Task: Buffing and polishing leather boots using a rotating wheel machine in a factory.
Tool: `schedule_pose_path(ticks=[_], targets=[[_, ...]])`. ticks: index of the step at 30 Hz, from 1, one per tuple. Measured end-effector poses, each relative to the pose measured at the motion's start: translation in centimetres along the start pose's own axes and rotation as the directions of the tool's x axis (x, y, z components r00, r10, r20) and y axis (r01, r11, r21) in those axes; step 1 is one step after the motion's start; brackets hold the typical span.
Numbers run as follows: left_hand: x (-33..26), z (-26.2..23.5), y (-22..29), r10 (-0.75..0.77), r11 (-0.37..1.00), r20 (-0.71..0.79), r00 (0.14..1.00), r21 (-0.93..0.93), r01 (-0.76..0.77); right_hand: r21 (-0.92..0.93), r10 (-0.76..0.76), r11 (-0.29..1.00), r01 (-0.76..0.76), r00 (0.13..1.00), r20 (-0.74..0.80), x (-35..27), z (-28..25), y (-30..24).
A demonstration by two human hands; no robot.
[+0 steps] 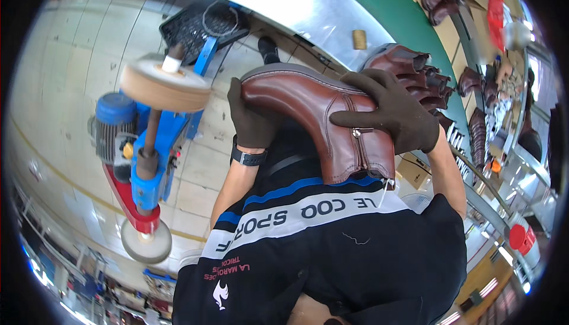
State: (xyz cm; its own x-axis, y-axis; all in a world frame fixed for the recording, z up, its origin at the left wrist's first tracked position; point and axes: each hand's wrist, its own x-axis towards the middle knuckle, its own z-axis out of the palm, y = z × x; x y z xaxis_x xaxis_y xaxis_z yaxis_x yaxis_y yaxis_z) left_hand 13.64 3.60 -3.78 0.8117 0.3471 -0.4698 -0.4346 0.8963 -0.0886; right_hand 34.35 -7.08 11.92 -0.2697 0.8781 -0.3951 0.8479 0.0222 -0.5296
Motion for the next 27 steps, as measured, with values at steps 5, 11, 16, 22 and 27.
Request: schedule_pose_path(ticks=[5, 11, 16, 22, 27], targets=[[4.5, 4.5, 0.0, 0.123, 0.944, -0.001, 0.992, 0.309, -0.117, -0.151, 0.080, 0.983, -0.106, 0.983, -0.168, -2.5, -2.0, 0.8], [10.5, 8.8, -0.2, 0.096, 0.927, 0.110, 0.989, 0.353, -0.129, 0.204, 0.148, 0.977, -0.060, 0.881, -0.449, -3.4, -1.6, 5.6], [16.0, 13.1, -1.0, -0.110, 0.900, 0.276, 0.955, 0.435, -0.022, 0.639, 0.430, 0.764, 0.091, 0.667, -0.609, -6.0, 5.6, 12.9], [19.9, 15.6, -1.9, -0.143, 0.940, 0.150, 0.978, 0.329, 0.087, 0.903, 0.809, 0.181, 0.390, 0.462, -0.362, -4.3, 3.7, 18.2], [23.1, 17.7, -3.7, -0.446, 0.879, 0.083, 0.891, 0.231, 0.418, 0.731, 0.732, 0.602, 0.322, 0.143, -0.666, -2.2, 1.1, 27.0]])
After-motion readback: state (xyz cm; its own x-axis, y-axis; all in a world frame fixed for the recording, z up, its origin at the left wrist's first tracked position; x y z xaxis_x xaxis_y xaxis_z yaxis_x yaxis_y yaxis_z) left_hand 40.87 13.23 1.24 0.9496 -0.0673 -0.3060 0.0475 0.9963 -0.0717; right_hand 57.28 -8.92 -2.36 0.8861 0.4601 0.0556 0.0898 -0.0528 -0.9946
